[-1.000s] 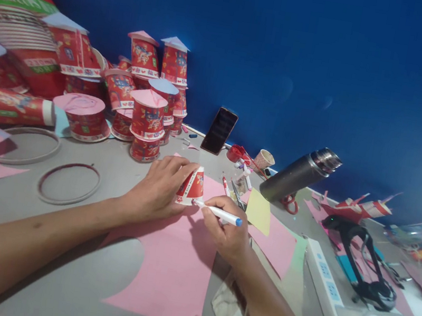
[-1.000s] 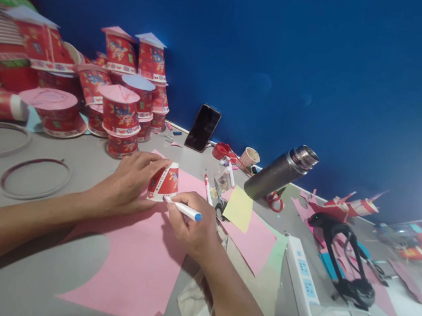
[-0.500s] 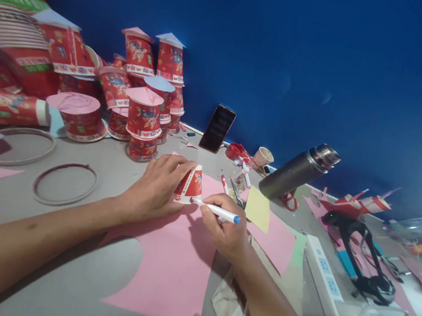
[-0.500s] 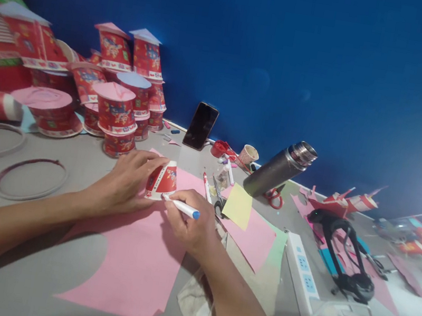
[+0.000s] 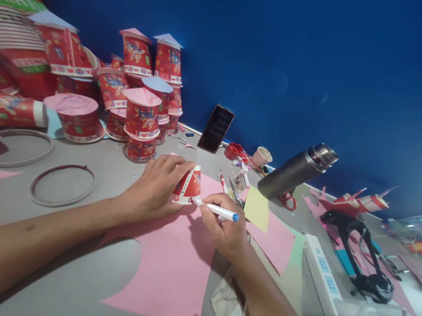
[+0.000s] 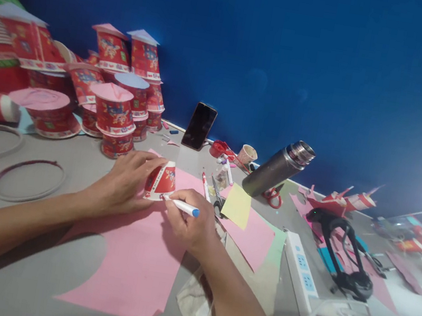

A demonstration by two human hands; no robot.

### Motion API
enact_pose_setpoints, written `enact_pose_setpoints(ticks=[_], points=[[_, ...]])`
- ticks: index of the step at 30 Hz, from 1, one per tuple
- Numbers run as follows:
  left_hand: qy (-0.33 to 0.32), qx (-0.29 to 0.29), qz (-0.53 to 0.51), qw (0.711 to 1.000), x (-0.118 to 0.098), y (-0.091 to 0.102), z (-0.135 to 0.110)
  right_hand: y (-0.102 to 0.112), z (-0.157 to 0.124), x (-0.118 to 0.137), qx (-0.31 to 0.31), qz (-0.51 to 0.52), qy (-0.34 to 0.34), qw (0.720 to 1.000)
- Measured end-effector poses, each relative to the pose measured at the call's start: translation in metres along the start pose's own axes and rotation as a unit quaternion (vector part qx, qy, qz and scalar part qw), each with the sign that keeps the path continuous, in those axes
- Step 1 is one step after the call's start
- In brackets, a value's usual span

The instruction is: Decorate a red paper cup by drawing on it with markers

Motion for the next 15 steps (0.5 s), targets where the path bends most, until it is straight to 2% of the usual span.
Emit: enact_pose_setpoints(ticks=[7,12,15], points=[[0.009,-0.002,-0.007,1.000,-0.0008,0.0001,0.0000,0.0025,0.0007,0.0018,-0.020,-0.001,0.011,1.000],[0.012,-0.003,-0.007,1.000,0.0005,0.0008,-0.0003,0.0010,0.0009,-0.0005,-0.002,-0.002,-0.019,1.000],[0.011,-0.003,-0.009,1.000,0.0007,0.0015,-0.0003,0.0031,0.0005,-0.0017,-0.022,-0.004,-0.027,0.999]])
Point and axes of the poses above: each hand's wrist, its own z-axis towards the middle knuckle, its own y-axis out of the back of the hand, x = y × z, the point moved 4 cm from there along z, towards the middle knuckle
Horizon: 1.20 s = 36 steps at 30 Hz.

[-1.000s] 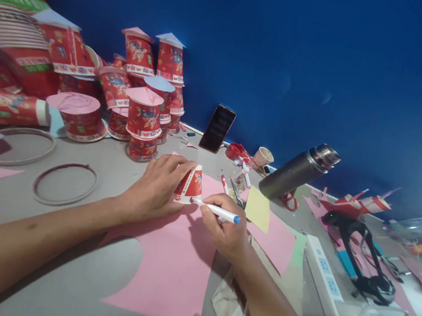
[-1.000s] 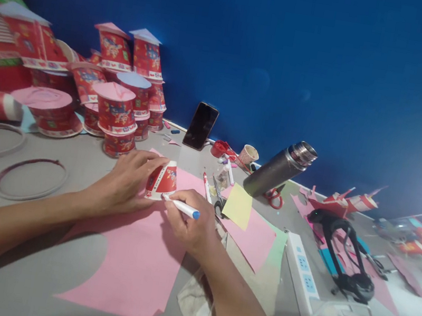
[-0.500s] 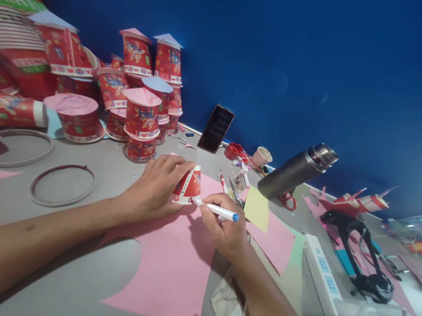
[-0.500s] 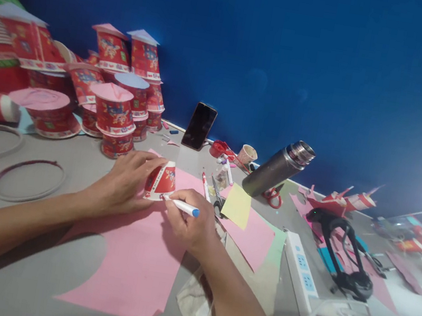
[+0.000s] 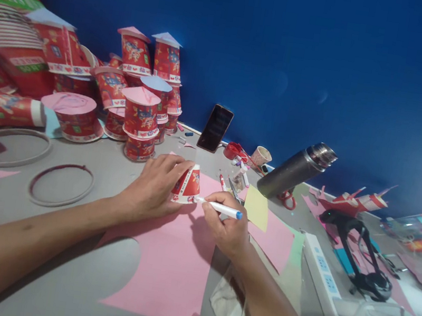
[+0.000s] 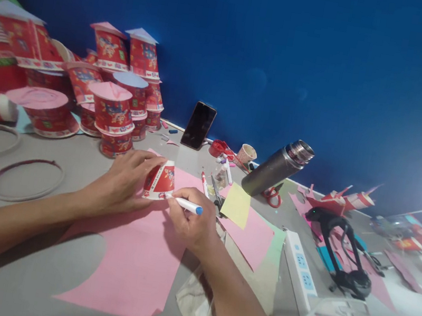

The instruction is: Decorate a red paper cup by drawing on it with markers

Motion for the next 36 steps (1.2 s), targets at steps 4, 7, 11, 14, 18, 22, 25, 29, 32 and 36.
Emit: enact_pose_setpoints(ticks=[4,7,11,14,18,22,25,29,32,36], points=[[-0.002,-0.001,0.003,1.000,-0.001,0.000,0.000,0.001,0.000,-0.001,-0.013,0.006,-0.001,1.000],[-0.002,-0.003,0.004,1.000,-0.001,-0.001,0.000,-0.001,0.000,-0.003,0.002,0.005,-0.013,1.000],[0.001,-0.006,0.003,1.000,0.000,-0.002,0.000,0.001,0.000,-0.005,-0.013,0.009,-0.030,0.999],[-0.001,-0.006,0.007,1.000,0.001,-0.003,0.000,0.002,0.000,-0.005,-0.017,0.007,-0.030,0.999],[-0.005,-0.007,0.012,1.000,0.002,-0.004,-0.001,0.000,-0.001,-0.004,-0.010,0.011,-0.030,0.999],[-0.013,-0.025,0.004,1.000,0.003,-0.005,-0.002,-0.001,-0.001,-0.005,-0.002,0.019,-0.038,0.999],[-0.010,-0.014,-0.004,1.000,0.004,-0.006,-0.001,0.002,0.001,-0.006,-0.023,0.032,-0.034,0.999],[-0.009,0.008,-0.009,1.000,0.004,-0.006,0.000,0.007,0.003,-0.006,-0.028,0.038,-0.029,0.998],[-0.016,0.010,-0.013,1.000,0.004,-0.005,0.000,0.009,0.003,-0.006,-0.035,0.038,-0.032,0.998],[-0.022,0.016,-0.016,0.999,0.006,-0.004,0.001,0.007,0.001,-0.006,-0.026,0.044,-0.027,0.998]])
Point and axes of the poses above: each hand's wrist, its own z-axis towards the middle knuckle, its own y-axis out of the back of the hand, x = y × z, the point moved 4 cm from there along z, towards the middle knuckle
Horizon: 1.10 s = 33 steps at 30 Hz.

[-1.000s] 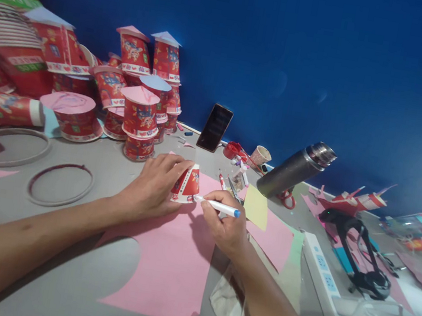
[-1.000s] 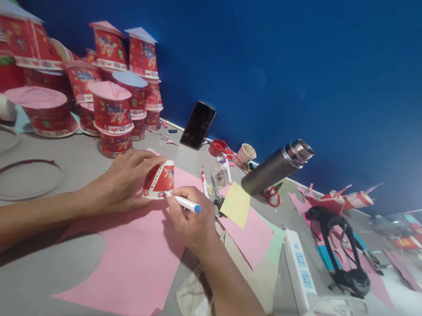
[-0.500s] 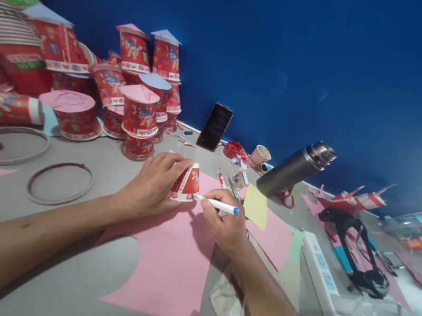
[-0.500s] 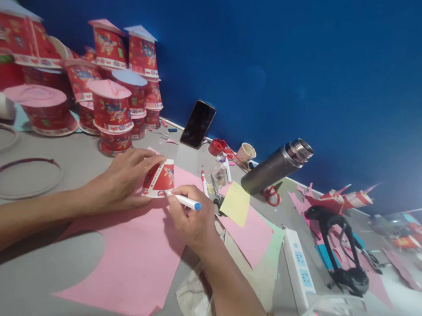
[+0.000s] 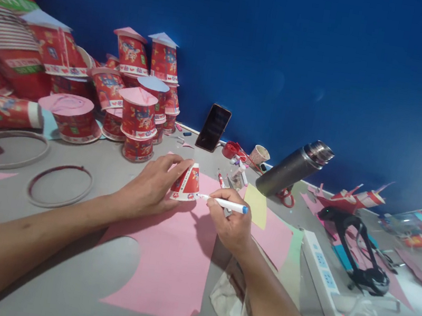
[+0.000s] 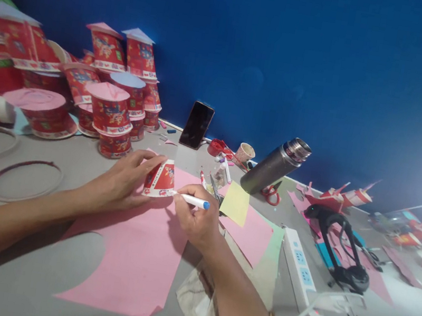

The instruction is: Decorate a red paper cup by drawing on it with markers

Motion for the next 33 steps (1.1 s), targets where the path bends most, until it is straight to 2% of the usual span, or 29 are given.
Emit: enact_pose_setpoints(ticks=[11,18,33], points=[[-0.036,-0.008,-0.007,0.999,0.0015,-0.0010,-0.0018,-0.0055,-0.0013,0.0032,0.027,-0.014,0.020,0.999],[-0.027,-0.011,-0.013,0.999,-0.0002,-0.0002,-0.0003,-0.0077,-0.0013,0.0024,0.035,-0.013,0.022,0.999],[-0.028,-0.020,-0.010,0.999,0.0003,-0.0002,0.0001,-0.0088,-0.0031,0.0001,0.031,-0.023,-0.013,0.999]])
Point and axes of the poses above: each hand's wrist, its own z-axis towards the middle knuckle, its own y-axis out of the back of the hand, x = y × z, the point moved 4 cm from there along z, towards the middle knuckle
